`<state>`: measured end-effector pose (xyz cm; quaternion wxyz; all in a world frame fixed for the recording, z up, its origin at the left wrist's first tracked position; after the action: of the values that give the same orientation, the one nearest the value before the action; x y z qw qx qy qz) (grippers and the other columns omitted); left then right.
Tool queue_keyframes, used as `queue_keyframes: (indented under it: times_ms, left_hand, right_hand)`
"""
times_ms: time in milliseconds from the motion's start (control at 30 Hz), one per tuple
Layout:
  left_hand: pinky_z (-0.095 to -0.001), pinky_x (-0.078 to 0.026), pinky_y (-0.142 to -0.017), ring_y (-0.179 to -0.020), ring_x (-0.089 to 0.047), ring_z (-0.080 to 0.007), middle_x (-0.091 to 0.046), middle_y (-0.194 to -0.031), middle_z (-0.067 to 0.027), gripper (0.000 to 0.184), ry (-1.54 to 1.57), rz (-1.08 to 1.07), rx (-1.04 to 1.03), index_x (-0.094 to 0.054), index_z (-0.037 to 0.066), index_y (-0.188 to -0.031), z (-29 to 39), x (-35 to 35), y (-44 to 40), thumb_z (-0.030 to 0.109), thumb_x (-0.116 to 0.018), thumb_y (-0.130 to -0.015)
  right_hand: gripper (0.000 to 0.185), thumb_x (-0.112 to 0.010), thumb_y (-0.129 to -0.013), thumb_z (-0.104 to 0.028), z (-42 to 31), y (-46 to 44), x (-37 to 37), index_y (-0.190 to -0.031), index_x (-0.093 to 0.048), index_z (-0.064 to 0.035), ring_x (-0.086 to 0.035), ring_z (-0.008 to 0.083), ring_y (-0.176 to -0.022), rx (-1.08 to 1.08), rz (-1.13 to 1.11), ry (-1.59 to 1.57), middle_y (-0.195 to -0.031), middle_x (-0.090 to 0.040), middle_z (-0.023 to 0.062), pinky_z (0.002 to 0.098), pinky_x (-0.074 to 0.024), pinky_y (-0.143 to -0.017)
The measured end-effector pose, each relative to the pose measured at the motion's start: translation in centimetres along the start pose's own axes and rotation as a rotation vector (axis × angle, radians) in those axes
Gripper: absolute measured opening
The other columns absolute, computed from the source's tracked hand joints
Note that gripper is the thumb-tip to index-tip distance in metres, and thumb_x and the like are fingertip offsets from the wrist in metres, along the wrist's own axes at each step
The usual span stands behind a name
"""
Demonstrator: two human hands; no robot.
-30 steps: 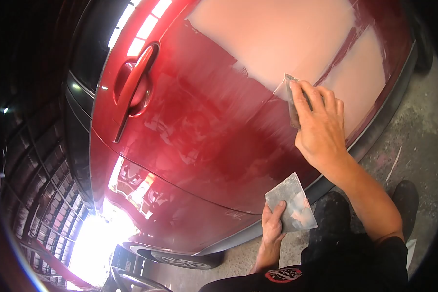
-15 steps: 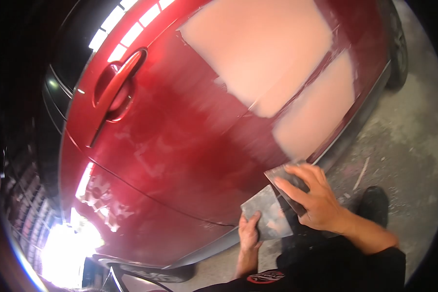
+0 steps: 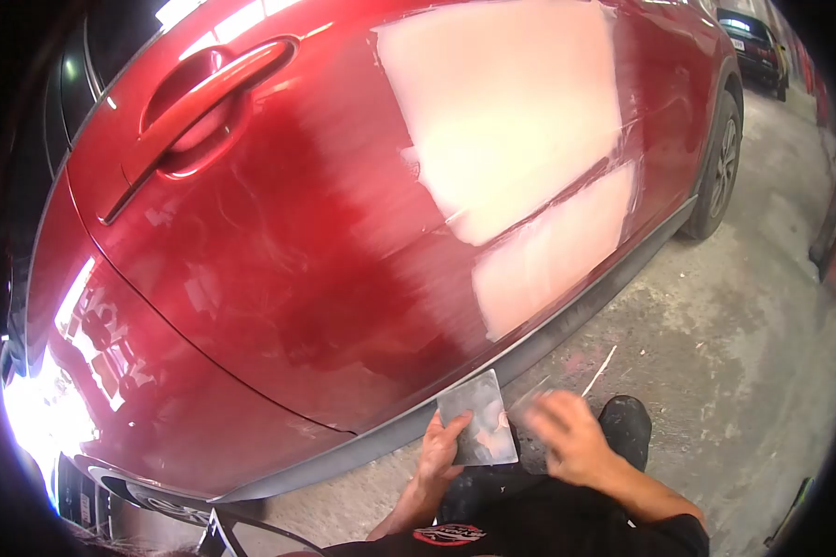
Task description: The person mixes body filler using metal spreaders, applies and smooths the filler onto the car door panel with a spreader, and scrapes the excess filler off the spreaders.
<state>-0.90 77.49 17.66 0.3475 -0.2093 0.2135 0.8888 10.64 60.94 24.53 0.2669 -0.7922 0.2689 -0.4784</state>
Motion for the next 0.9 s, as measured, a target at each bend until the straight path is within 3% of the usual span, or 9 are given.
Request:
queue_keyframes:
  times_ms: [133,233,300,333,467,500,567,733,900]
  left_hand:
    - [-0.0345,-0.053,-0.076,-0.089,-0.062,-0.0208,-0.061,-0.104,-0.0110,0.034,-0.089,-0.046,0.034,-0.047,0.003,-0.119,-0.4,0.1,-0.7,0.006,-0.055,-0.086]
    - [-0.0345,-0.053,-0.076,-0.089,-0.062,-0.0205,-0.061,-0.103,-0.0112,0.035,0.001,-0.061,0.020,-0.046,0.003,-0.119,1.6,-1.0,0.0,0.005,-0.055,-0.086]
    - [-0.0351,-0.053,-0.077,-0.091,-0.061,-0.0207,-0.060,-0.105,-0.0113,0.038,-0.018,-0.127,-0.070,-0.044,0.003,-0.120,5.0,-2.7,1.4,0.003,-0.058,-0.085]
    - [-0.0343,-0.051,-0.078,-0.093,-0.060,-0.0195,-0.059,-0.106,-0.0108,0.037,-0.072,-0.147,-0.154,-0.044,0.002,-0.119,6.2,-3.2,1.9,0.004,-0.058,-0.086]
    - [-0.0319,-0.047,-0.084,-0.096,-0.057,-0.0153,-0.059,-0.106,-0.0082,0.033,-0.318,-0.229,-0.392,-0.046,0.001,-0.117,7.4,-4.1,1.0,0.010,-0.059,-0.089]
    - [-0.0319,-0.047,-0.084,-0.096,-0.057,-0.0153,-0.059,-0.106,-0.0082,0.033,-0.328,-0.236,-0.409,-0.046,0.001,-0.117,7.2,-3.9,0.7,0.010,-0.059,-0.089]
    - [-0.0307,-0.045,-0.086,-0.096,-0.056,-0.0135,-0.059,-0.107,-0.0066,0.032,-0.363,-0.225,-0.327,-0.048,0.001,-0.116,6.1,-3.0,-0.2,0.014,-0.059,-0.090]
    - [-0.0304,-0.045,-0.086,-0.096,-0.056,-0.0140,-0.060,-0.108,-0.0072,0.031,-0.399,-0.162,-0.305,-0.048,0.001,-0.116,5.9,-1.9,-0.4,0.012,-0.059,-0.089]
    - [-0.0318,-0.047,-0.085,-0.096,-0.058,-0.0158,-0.060,-0.106,-0.0088,0.032,-0.426,-0.106,-0.339,-0.048,-0.001,-0.116,6.2,-1.4,-0.3,0.010,-0.060,-0.088]
  right_hand:
    - [0.059,-0.069,-0.061,-0.009,-3.1,1.3,-2.4,-0.117,-0.057,-0.0177,-0.047,0.0352,-0.107,0.205,-0.152,-0.090,-0.121,-0.049,0.0136,0.0480,-0.0421,-0.087]
    - [0.060,-0.068,-0.066,-0.011,1.0,3.7,-3.8,-0.123,-0.054,-0.0217,-0.047,0.0336,-0.109,0.066,-0.142,-0.013,-0.123,-0.049,0.0118,0.0489,-0.0401,-0.089]
    - [0.061,-0.066,-0.067,-0.011,2.8,5.3,-5.9,-0.125,-0.052,-0.0221,-0.046,0.0331,-0.111,0.060,-0.433,0.170,-0.126,-0.048,0.0111,0.0504,-0.0384,-0.091]
    - [0.061,-0.066,-0.067,-0.011,2.9,5.6,-6.3,-0.125,-0.052,-0.0221,-0.046,0.0331,-0.111,0.067,-0.420,0.167,-0.126,-0.048,0.0111,0.0504,-0.0384,-0.091]
    - [0.063,-0.050,-0.072,0.006,7.3,5.2,-3.8,-0.133,-0.039,-0.0039,-0.050,0.0353,-0.110,-0.409,0.083,-0.083,-0.117,-0.052,0.0211,0.0381,-0.0392,-0.094]
    - [0.063,-0.050,-0.072,0.006,7.4,4.9,-3.7,-0.133,-0.039,-0.0039,-0.050,0.0353,-0.110,-0.396,0.099,-0.087,-0.117,-0.052,0.0211,0.0381,-0.0392,-0.094]
    - [0.057,-0.049,-0.076,0.005,8.7,5.8,-2.7,-0.132,-0.039,-0.0027,-0.051,0.0376,-0.108,-0.684,0.349,-0.262,-0.116,-0.053,0.0224,0.0382,-0.0394,-0.094]
    - [0.059,-0.049,-0.076,0.004,8.9,7.7,-3.4,-0.133,-0.038,-0.0020,-0.050,0.0377,-0.113,-0.730,0.187,-0.330,-0.120,-0.051,0.0241,0.0377,-0.0384,-0.097]
    - [0.070,-0.044,-0.069,0.015,11.8,4.0,1.5,-0.137,-0.034,-0.0026,-0.050,0.0345,-0.116,-0.452,0.472,-0.167,-0.123,-0.050,0.0235,0.0389,-0.0371,-0.100]
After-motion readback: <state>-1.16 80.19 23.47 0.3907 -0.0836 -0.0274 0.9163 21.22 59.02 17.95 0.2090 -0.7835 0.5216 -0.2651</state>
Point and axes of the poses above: each hand's wrist, its own y-axis away from the middle knuckle, its own x-axis out of the back of the hand, z = x × y, the point moved 6 cm from there along -y, towards the middle knuckle
